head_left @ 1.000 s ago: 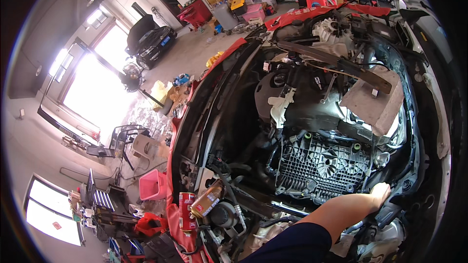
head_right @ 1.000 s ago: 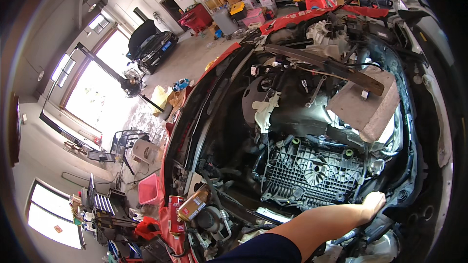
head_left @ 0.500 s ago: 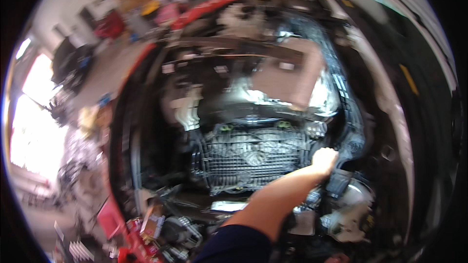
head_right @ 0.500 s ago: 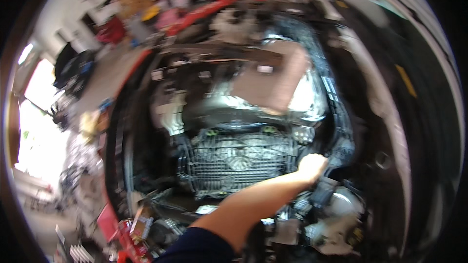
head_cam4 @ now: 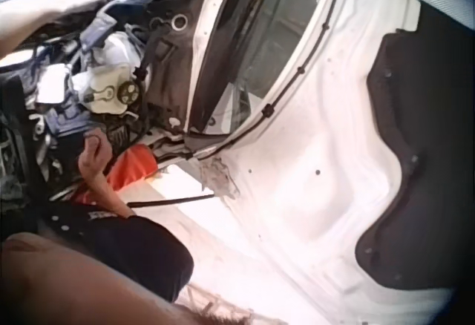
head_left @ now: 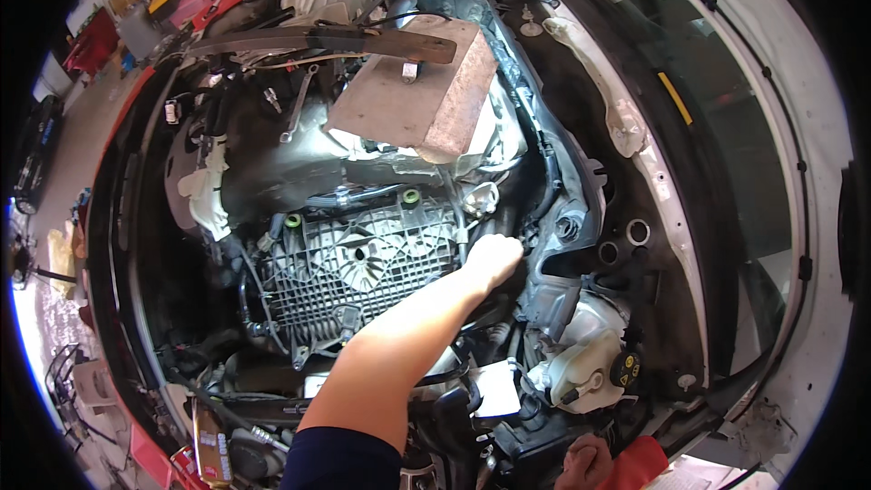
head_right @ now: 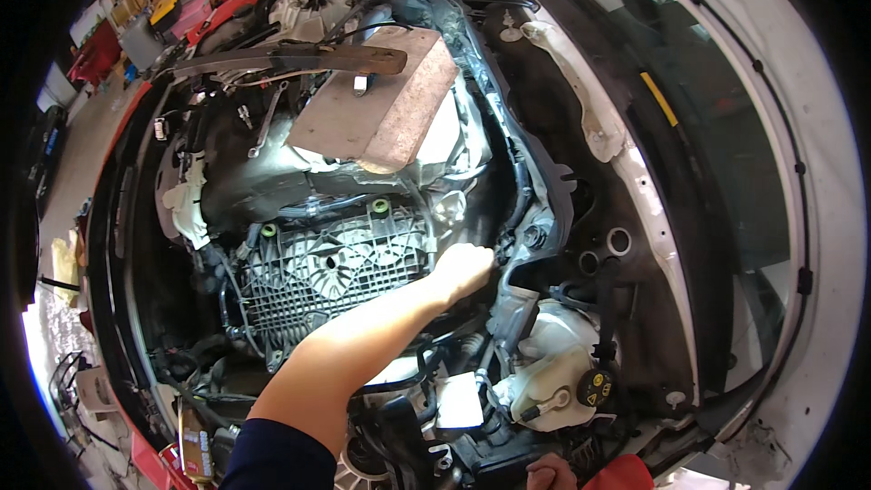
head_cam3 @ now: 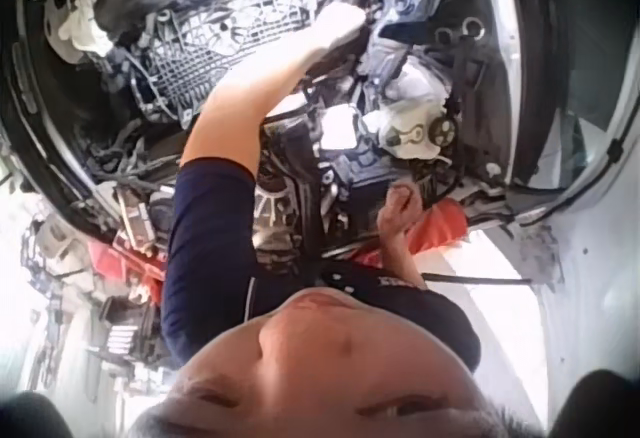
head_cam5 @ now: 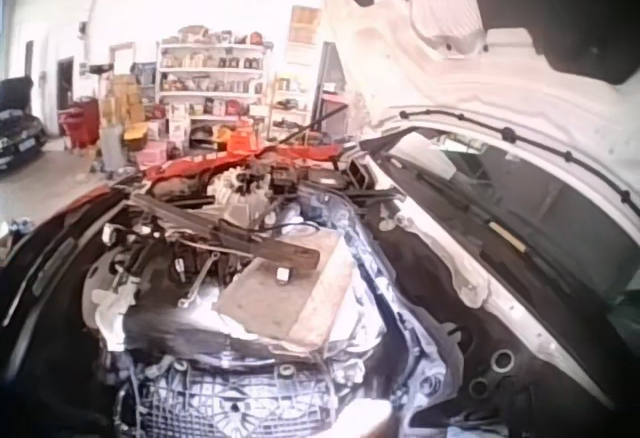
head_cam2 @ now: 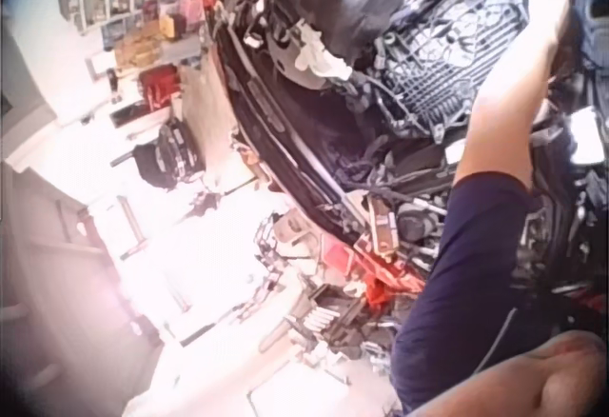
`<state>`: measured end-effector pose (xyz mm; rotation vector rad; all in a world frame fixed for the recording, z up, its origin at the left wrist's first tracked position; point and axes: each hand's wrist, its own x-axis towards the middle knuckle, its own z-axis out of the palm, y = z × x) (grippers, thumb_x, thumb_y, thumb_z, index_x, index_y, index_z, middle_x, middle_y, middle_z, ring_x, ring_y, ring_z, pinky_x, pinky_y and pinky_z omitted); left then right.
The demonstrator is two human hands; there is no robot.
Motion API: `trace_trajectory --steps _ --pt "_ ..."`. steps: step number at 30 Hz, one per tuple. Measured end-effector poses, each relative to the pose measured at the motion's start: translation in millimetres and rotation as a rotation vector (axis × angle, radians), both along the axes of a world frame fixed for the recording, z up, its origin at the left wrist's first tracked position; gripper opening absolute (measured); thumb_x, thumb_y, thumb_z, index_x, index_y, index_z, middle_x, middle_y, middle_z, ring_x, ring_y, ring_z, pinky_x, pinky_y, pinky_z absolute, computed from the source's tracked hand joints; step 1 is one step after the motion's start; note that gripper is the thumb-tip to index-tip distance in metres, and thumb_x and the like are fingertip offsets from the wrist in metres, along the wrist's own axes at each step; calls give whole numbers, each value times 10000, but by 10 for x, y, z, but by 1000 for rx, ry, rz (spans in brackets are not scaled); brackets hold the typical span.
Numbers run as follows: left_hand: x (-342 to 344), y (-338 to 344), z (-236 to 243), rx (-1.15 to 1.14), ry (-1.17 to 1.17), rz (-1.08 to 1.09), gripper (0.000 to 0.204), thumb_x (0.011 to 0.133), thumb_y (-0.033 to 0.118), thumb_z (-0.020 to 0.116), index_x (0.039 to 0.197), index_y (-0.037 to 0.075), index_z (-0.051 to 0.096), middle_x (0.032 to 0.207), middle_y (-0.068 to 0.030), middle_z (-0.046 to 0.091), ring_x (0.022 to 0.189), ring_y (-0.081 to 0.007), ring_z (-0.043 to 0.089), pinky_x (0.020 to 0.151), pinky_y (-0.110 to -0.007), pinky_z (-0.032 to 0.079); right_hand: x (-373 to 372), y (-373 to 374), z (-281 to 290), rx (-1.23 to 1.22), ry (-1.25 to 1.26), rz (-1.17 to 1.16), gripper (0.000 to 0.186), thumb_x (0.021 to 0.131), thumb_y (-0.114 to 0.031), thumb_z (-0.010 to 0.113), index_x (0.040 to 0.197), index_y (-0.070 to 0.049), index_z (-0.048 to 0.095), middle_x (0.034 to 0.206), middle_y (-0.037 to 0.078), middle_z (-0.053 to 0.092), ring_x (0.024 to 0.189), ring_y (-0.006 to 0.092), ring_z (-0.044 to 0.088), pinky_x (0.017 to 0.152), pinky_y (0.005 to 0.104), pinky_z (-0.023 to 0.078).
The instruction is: The person handles small engine components by hand, installs them into the car engine compartment, and positions parts within the engine bay.
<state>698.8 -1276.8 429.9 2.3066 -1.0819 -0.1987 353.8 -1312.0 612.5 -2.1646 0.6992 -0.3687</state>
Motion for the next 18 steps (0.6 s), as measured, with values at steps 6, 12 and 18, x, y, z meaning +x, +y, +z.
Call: trace_trajectory --steps 6,12,18 --pt "10 -61 -82 -98 29 12 156 718 170 596 760 20 605 703 -190 646 664 -346 655 630 -434 527 317 -416 677 1128 -36 111 176 887 -210 553 924 -68 455 730 87 408 644 197 419 519 364 396" --pt "-16 95 -239 -138 4 91 138 736 128 560 709 27 651 680 -201 649 636 -345 660 617 -432 530 1625 -646 1258 436 528 364 192 923 -174 517 965 -21 409 628 65 538 502 130 534 477 235 411" --pt "-35 5 -159 -198 -40 75 155 756 109 543 700 25 660 674 -202 652 644 -323 672 598 -409 529 3119 -702 1159 -213 459 552 230 969 -181 474 837 -8 547 560 20 493 406 72 457 391 227 349"
